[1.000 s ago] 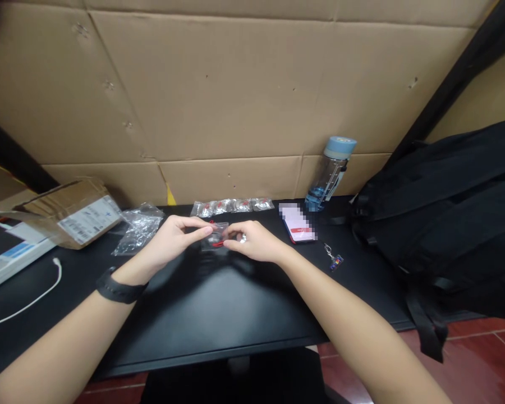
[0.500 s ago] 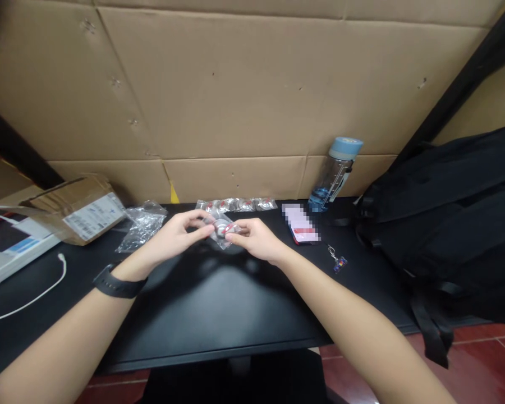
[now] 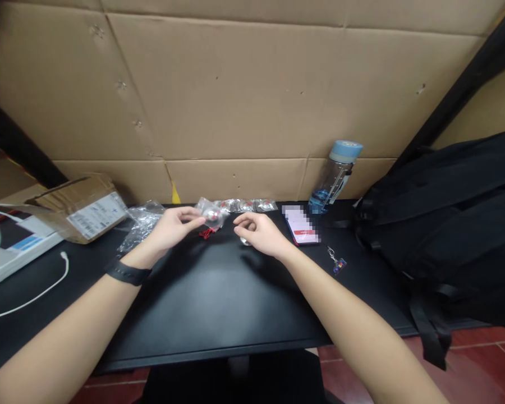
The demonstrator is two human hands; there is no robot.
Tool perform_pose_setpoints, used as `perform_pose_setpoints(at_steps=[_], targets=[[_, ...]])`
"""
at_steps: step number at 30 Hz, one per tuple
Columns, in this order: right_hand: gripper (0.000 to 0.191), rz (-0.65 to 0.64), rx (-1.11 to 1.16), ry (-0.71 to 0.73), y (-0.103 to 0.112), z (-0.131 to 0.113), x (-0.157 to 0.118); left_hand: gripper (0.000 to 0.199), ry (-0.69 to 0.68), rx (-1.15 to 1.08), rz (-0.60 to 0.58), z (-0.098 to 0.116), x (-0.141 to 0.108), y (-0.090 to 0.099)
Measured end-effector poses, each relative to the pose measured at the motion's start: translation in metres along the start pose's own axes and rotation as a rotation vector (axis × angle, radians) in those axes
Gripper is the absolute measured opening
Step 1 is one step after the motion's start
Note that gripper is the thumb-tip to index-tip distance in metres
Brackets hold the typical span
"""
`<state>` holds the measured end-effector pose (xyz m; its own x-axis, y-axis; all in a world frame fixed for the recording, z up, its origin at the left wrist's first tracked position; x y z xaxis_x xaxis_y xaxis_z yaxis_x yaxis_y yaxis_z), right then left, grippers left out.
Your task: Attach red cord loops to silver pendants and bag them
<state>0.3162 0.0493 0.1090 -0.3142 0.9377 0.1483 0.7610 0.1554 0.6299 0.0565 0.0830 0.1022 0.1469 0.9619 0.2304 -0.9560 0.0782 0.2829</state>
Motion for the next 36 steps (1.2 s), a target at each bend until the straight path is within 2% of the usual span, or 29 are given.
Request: perform_pose_setpoints(at_steps=[2,5,8,13,19,23,27,29,32,36], targets=[[0.025,0.085,-0.111,0.030,0.007,0.004,0.002,0.039,-0.006,0.185,0.192,-0.006,0.008,0.018],[0.023,0.175,-0.245,0.063,0.014,0.010,0.005,0.035,0.036,0.471,0.359,-0.012,0.017,0.038],[0.022,0.199,-0.314,0.074,0.016,0.014,0.007,0.042,0.099,0.578,0.418,-0.019,0.022,0.043],[0.016,0.218,-0.377,0.115,0.015,0.012,0.007,0.019,0.137,0.754,0.328,-0.033,0.028,0.033],[0.014,0.176,-0.494,0.164,0.021,0.008,0.002,0.038,0.094,0.912,0.252,-0.046,0.024,0.033],[0.027,0.029,-0.618,0.255,0.024,0.015,-0.001,0.038,-0.018,0.959,0.234,-0.038,0.019,0.030],[0.041,-0.097,-0.672,0.269,0.020,0.026,0.000,0.029,-0.196,0.803,-0.028,-0.022,0.013,0.010],[0.037,-0.120,-0.679,0.252,0.017,0.030,0.001,0.025,-0.265,0.753,-0.129,-0.017,0.008,-0.002],[0.029,-0.146,-0.682,0.243,0.014,0.032,0.002,0.022,-0.354,0.766,-0.190,-0.017,0.001,-0.016],[0.044,-0.111,-0.693,0.218,0.011,0.032,0.003,0.015,-0.410,0.782,-0.189,-0.021,-0.002,-0.024]])
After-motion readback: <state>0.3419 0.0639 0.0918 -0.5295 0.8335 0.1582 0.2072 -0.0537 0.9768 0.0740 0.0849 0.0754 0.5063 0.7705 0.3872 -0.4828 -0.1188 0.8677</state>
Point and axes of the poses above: each hand's wrist, its own x-axis towards the middle knuckle, its own y-axis out of the back of the hand, z = x × y, the point moved 2 cm from there along x, towards the middle knuckle, and after that the axes turned 12 degrees about -x, right-handed, at the moved point
